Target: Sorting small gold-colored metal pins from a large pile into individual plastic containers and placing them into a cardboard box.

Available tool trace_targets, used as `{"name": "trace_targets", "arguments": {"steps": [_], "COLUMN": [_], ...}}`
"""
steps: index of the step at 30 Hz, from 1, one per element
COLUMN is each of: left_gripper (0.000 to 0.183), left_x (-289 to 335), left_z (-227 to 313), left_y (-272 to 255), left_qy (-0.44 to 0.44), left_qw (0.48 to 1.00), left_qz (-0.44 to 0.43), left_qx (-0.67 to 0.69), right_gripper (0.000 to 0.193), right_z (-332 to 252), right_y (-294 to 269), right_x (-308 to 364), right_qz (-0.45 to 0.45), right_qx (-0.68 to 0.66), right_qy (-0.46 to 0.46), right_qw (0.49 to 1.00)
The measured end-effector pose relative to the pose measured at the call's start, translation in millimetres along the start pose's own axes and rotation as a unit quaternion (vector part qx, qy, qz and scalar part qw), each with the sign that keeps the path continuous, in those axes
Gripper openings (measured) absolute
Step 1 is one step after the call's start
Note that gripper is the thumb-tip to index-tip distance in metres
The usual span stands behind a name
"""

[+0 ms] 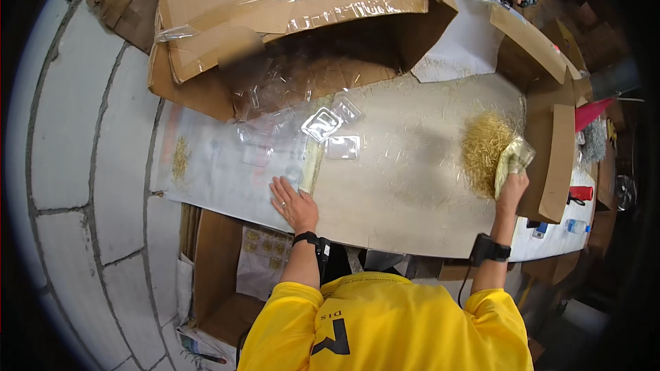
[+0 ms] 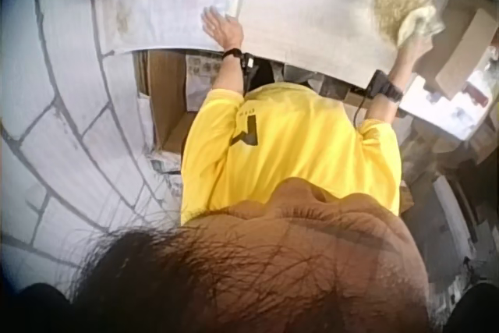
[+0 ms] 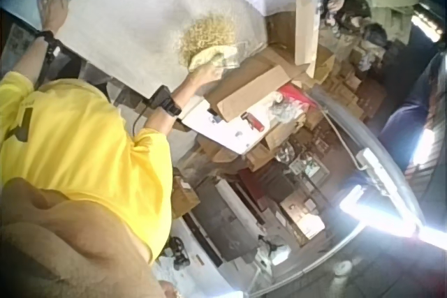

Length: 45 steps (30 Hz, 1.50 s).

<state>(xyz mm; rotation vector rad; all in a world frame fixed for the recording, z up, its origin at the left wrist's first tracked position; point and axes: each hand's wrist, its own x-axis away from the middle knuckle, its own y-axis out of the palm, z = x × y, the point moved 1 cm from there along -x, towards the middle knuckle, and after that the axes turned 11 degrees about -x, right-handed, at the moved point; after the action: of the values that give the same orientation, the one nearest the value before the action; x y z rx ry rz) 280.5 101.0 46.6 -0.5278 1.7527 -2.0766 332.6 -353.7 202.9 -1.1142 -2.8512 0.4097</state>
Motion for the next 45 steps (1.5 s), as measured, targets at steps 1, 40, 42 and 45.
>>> {"name": "trace_targets", "arguments": {"steps": [1,40,42,45], "left_gripper": [0.063,0.063,0.063,0.064], "left_x": [3,3,-2,2], "left_z": [-2,-3,0,-2], "left_y": [0,0,3,1], "left_qy": [-0.001,0.002,0.000,0.008], "left_qw": [1.000,1.000,1.000,1.000], "left_qz": [-0.003,-0.004,0.002,0.000], "left_qx": [-0.007,-0.011,-0.013,-0.008], "right_gripper": [0.034,0.027,0.026,0.026], "right_z": [-19,16,7,29], "right_y": [2,1,6,1], "right_x": [9,9,10,1], "right_qz": [-0.007,0.016,0.015,-0.010], "right_qx": [-0.059,-0.011,-0.035,0.085], "right_qy": [-0.070,-0.064,-0.077,-0.106], "right_qw": [0.996,0.998,0.996,0.991]}}
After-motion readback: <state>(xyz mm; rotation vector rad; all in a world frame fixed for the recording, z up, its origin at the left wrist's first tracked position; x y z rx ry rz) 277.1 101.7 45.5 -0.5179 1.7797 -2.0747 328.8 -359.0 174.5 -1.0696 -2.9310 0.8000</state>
